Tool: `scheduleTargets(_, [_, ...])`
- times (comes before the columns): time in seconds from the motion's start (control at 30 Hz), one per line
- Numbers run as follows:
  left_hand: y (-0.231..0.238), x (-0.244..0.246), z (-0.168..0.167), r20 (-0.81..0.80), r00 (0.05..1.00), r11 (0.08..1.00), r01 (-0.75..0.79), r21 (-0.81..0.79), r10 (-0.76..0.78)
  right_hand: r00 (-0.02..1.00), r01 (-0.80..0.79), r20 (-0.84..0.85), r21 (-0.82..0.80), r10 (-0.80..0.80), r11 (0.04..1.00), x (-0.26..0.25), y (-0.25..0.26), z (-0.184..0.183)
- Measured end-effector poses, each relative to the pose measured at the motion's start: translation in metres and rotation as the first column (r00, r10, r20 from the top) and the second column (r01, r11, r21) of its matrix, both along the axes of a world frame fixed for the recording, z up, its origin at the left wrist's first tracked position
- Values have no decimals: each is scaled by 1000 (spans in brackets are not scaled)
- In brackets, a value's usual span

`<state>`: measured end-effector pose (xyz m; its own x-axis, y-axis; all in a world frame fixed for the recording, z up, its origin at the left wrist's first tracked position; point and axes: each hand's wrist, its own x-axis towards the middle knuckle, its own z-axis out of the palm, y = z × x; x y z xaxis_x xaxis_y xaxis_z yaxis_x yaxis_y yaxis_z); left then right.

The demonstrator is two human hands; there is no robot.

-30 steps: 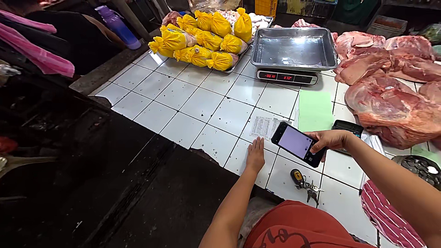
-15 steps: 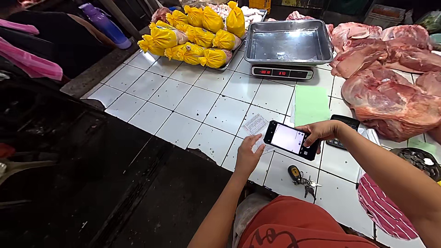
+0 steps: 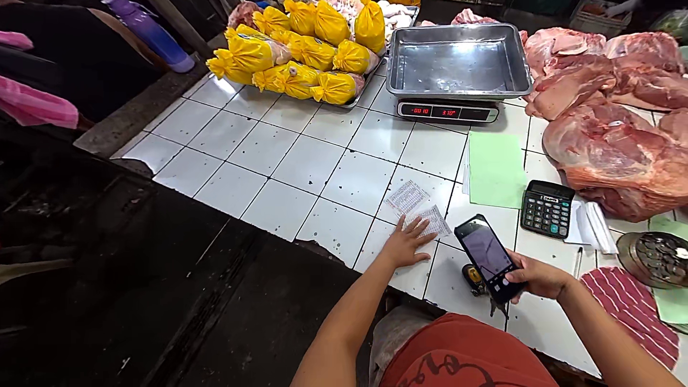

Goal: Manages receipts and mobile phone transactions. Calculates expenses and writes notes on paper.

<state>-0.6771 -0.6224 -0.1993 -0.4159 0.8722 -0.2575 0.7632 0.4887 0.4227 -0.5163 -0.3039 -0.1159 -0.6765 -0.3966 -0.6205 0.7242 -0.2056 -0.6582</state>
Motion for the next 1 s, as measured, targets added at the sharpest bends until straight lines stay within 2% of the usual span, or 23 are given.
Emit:
scheduleTargets(0.17, [46,14,-7,11,948,948,-319,-3,319,989,148,36,-85,-145,985,28,1,-7])
scheduleTargets(0.3, [61,16,-5,36,926,927,-376,-15,376,977,210,9,-155,-211,965,35,-4,-10])
scheduleTargets(0.43, [50,13,0,34,936,932,-351,88,349,965,262,9,-129,-263,956,38,-13,-5])
scheduleTargets(0.53, [29,9,1,-17,887,850,-435,297,461,962,274,21,-102,-274,956,36,-19,-2])
scheduleTargets(0.63, [-4,-4,-8,-84,816,784,-515,347,573,961,275,25,-108,-274,955,36,-24,-5])
scheduleTargets(0.7, [-26,-11,-18,-87,814,784,-517,344,575,961,276,38,-99,-273,956,37,-28,-7])
scheduleTargets(0.8, [-44,-13,-27,-54,875,823,-430,371,481,966,259,50,-96,-255,961,35,-31,-9])
scheduleTargets(1.0, [-46,-13,-27,-78,918,874,-340,347,388,967,256,50,-102,-252,961,34,-38,-8])
